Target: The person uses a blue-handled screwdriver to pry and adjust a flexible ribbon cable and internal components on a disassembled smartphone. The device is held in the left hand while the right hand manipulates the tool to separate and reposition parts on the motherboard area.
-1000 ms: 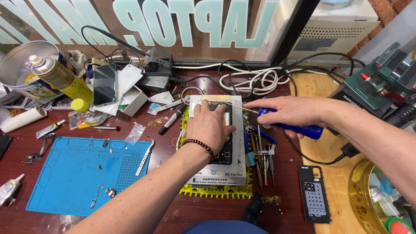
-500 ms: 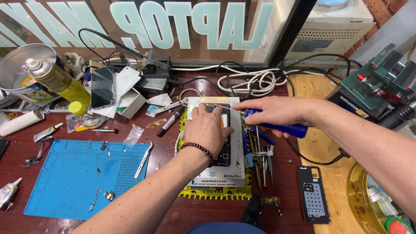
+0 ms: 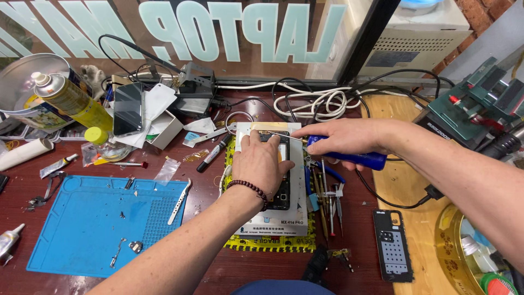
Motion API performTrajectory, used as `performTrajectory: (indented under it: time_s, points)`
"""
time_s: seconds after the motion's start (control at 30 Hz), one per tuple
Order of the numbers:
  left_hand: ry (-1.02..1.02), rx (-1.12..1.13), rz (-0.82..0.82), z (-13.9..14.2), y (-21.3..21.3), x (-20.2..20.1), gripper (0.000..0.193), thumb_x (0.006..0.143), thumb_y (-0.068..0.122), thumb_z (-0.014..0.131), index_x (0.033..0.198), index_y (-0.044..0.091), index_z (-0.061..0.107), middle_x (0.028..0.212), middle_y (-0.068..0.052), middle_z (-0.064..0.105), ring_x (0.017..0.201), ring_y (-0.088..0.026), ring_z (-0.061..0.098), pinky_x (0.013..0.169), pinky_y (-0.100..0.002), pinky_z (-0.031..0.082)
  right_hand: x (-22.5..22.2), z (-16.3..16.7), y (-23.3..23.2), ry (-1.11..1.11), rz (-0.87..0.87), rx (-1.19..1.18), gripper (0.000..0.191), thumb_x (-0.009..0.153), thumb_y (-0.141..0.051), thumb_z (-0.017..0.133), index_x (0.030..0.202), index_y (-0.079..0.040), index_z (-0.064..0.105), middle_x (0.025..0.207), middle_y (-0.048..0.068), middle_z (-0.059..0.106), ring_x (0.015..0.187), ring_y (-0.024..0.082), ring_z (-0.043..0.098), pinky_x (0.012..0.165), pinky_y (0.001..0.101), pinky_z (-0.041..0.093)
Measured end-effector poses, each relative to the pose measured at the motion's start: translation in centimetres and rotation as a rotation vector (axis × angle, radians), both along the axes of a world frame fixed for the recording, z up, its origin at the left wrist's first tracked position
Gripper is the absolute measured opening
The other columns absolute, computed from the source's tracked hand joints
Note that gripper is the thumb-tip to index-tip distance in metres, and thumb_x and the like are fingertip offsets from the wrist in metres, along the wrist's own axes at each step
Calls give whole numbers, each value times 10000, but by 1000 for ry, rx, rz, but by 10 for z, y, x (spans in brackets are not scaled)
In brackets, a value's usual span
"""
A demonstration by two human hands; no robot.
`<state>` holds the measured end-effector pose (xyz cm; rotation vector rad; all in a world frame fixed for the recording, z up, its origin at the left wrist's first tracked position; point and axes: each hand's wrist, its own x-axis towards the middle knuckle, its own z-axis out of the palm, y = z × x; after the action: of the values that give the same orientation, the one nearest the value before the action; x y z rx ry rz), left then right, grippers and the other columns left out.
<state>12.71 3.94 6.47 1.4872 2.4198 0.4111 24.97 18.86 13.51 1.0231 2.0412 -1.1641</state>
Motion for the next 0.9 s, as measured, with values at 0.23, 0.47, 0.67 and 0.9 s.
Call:
performTrajectory:
  time_s: [0.23, 0.47, 0.67, 0.9]
  points:
    - [2, 15, -9, -1, 0, 1, 572, 784, 415, 835, 1240, 120, 652, 1278, -204, 544, 1185, -365, 549, 885, -491, 538, 3, -6, 4, 86, 44, -30, 661, 927, -349, 603, 1553, -416, 406, 707, 28, 591, 473, 120, 542, 416, 269, 466]
    - [-8, 10, 8, -1, 0, 0, 610, 775, 412, 838, 1282, 139, 637, 1264, -191, 538, 1185, -358, 540, 889, -500, 530, -2, 6, 5, -28, 12, 18, 598, 934, -365, 604, 1500, -501, 463, 721, 35, 582, 464, 130, 529, 411, 300, 472]
    - [-2, 9, 4, -2, 1, 0, 594, 777, 418, 840, 1260, 133, 646, 1269, -195, 538, 1195, -363, 536, 890, -501, 532, -6, 4, 4, 15, 47, -20, 607, 926, -354, 595, 1507, -460, 451, 729, 34, 602, 460, 132, 546, 410, 294, 481]
    - [5, 4, -8, -2, 1, 0, 588, 787, 420, 831, 1255, 116, 649, 1267, -203, 544, 1184, -355, 551, 884, -487, 539, -3, 2, 3, 29, 62, 2, 619, 925, -355, 587, 1520, -418, 429, 740, 35, 613, 461, 127, 540, 418, 286, 470]
